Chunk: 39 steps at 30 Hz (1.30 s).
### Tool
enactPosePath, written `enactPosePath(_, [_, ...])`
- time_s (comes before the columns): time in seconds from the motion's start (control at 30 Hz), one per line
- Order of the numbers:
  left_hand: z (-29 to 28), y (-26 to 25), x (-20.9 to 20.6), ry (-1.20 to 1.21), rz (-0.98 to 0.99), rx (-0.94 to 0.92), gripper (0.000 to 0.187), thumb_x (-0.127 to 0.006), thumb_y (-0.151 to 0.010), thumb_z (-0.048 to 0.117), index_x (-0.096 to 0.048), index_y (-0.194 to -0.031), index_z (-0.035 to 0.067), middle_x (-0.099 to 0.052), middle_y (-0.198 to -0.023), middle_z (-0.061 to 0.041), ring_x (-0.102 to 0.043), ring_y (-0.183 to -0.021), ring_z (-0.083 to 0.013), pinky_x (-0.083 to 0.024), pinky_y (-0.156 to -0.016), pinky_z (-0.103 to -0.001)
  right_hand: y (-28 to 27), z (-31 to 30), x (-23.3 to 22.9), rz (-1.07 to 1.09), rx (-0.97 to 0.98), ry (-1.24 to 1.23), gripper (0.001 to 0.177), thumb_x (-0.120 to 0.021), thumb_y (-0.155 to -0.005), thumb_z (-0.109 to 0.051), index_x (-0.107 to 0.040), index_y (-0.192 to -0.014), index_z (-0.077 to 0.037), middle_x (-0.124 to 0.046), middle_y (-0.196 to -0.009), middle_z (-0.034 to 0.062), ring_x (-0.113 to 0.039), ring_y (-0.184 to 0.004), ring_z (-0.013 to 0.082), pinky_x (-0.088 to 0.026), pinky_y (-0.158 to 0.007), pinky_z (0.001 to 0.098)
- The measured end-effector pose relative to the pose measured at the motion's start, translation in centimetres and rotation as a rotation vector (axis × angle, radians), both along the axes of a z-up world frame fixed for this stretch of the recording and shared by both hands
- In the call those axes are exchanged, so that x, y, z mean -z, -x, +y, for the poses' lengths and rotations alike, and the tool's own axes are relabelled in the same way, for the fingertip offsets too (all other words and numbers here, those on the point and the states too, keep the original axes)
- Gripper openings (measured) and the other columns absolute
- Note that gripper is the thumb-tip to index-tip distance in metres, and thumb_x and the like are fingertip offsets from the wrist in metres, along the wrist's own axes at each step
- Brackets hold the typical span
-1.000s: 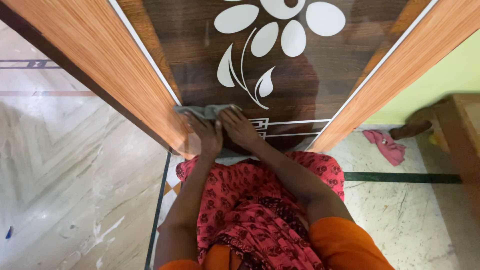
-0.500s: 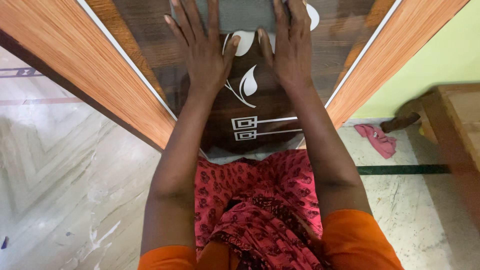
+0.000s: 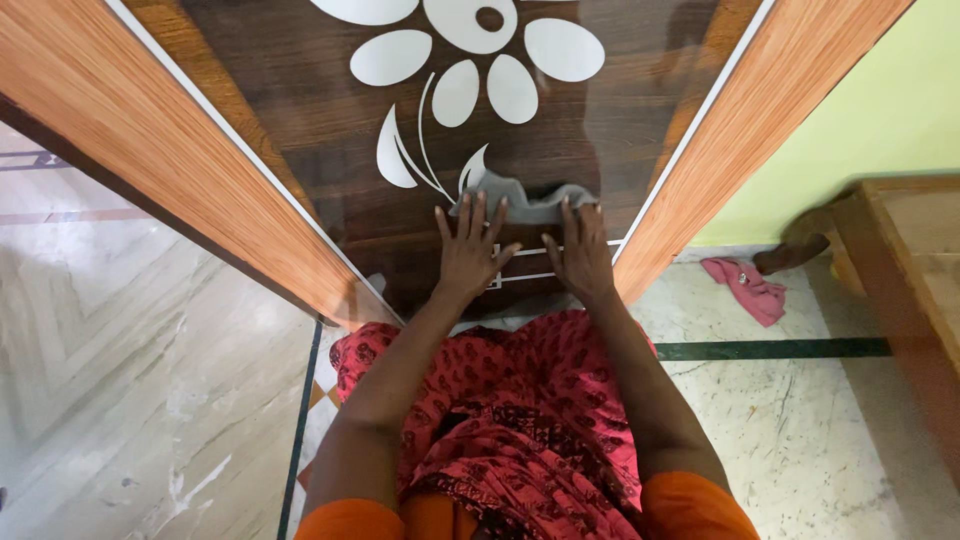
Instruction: The person wipes the surface and edges of a door using a cloth, moving around the decorative flower design and the handle area.
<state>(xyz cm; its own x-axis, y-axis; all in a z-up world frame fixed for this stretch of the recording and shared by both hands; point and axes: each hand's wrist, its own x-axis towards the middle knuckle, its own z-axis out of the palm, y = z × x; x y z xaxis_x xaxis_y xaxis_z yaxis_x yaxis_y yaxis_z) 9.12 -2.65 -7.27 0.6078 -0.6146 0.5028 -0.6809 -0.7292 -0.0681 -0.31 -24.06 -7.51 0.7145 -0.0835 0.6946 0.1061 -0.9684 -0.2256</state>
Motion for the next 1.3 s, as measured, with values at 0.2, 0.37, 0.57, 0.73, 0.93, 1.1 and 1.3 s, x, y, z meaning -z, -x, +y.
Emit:
enactPosePath(0.2, [-6.9, -2.7, -16.5, -0.158, 0.077, -0.064, 0.079, -0.031, -0.105, 0.077, -0.009, -0.169, 0.037, 0.0, -0.176, -0.009, 0.001, -0.163, -0.0298, -0.001, -0.123, -0.078, -1.0, -4.5, -15.0, -0.214, 0.097, -0.154, 0.069, -0.065, -0.116, -0.034, -0.027, -0.167, -0.008, -0.028, -0.161, 0.0303, -0.03, -0.152, 0.0491, -0.032, -0.128, 0.0566])
enactPosePath(0.37, [-11.4, -2.3, -19.4, 0.235, -0.394, 0.113, 0.078, -0.033, -0.112, 0.077, -0.001, -0.168, 0.032, 0.009, -0.178, -0.008, 0.004, -0.166, -0.0296, -0.006, -0.13, -0.072, -0.8, -6.2, -17.9, -0.327, 0.077, -0.248, 0.064, -0.063, -0.121, -0.029, -0.024, -0.167, -0.006, -0.022, -0.163, 0.0313, -0.028, -0.155, 0.0467, -0.032, -0.133, 0.0537])
enactPosePath(0.57, [-10.1, -0.8, -4.2, -0.117, -0.067, 0.126, 0.077, -0.033, -0.104, 0.072, -0.012, -0.167, 0.033, -0.008, -0.173, -0.006, -0.012, -0.16, -0.0244, -0.021, -0.124, -0.066, 0.8, -5.6, -3.4, -0.227, 0.137, -0.111, 0.069, -0.069, -0.109, -0.025, -0.031, -0.155, 0.009, -0.029, -0.157, 0.0353, -0.035, -0.146, 0.0545, -0.036, -0.123, 0.0588])
enactPosePath(0.73, [-9.4, 1.8, 4.0, -0.119, 0.021, 0.191, 0.081, -0.025, -0.1, 0.069, -0.009, -0.167, 0.027, -0.009, -0.175, -0.003, -0.007, -0.162, -0.0209, -0.017, -0.128, -0.064, 2.3, -6.1, 4.0, -0.015, 0.063, -0.285, 0.079, -0.064, -0.105, -0.032, -0.023, -0.149, 0.019, -0.024, -0.15, 0.048, -0.034, -0.139, 0.0637, -0.038, -0.117, 0.0602])
enactPosePath(0.93, [-16.5, -0.1, -6.1, -0.173, -0.177, 0.172, 0.084, -0.022, -0.099, 0.08, -0.004, -0.168, 0.034, -0.004, -0.176, 0.0, -0.004, -0.162, -0.0177, -0.011, -0.122, -0.075, 0.4, -11.3, -4.5, -0.154, 0.182, -0.511, 0.079, -0.05, -0.116, -0.04, -0.016, -0.158, 0.017, -0.009, -0.162, 0.0421, -0.019, -0.153, 0.059, -0.029, -0.126, 0.0569])
enactPosePath(1.1, [-22.1, 0.8, -14.2, -0.028, -0.275, 0.208, 0.087, -0.027, -0.105, 0.081, -0.001, -0.172, 0.032, 0.0, -0.18, -0.001, -0.002, -0.167, -0.0199, -0.004, -0.126, -0.071, 0.7, -14.3, -14.3, -0.329, 0.268, -0.495, 0.071, -0.048, -0.122, -0.041, -0.02, -0.167, 0.006, -0.014, -0.171, 0.0334, -0.02, -0.163, 0.0506, -0.026, -0.136, 0.0537])
enactPosePath(1.3, [-21.2, 0.9, -8.9, -0.176, -0.162, 0.234, 0.091, -0.028, -0.098, 0.079, -0.001, -0.17, 0.031, 0.002, -0.178, 0.003, -0.002, -0.165, -0.0154, -0.007, -0.13, -0.064, 0.6, -12.2, -7.2, -0.253, 0.362, -0.465, 0.078, -0.053, -0.117, -0.039, -0.012, -0.164, 0.008, -0.016, -0.164, 0.041, -0.02, -0.155, 0.0559, -0.022, -0.13, 0.0578])
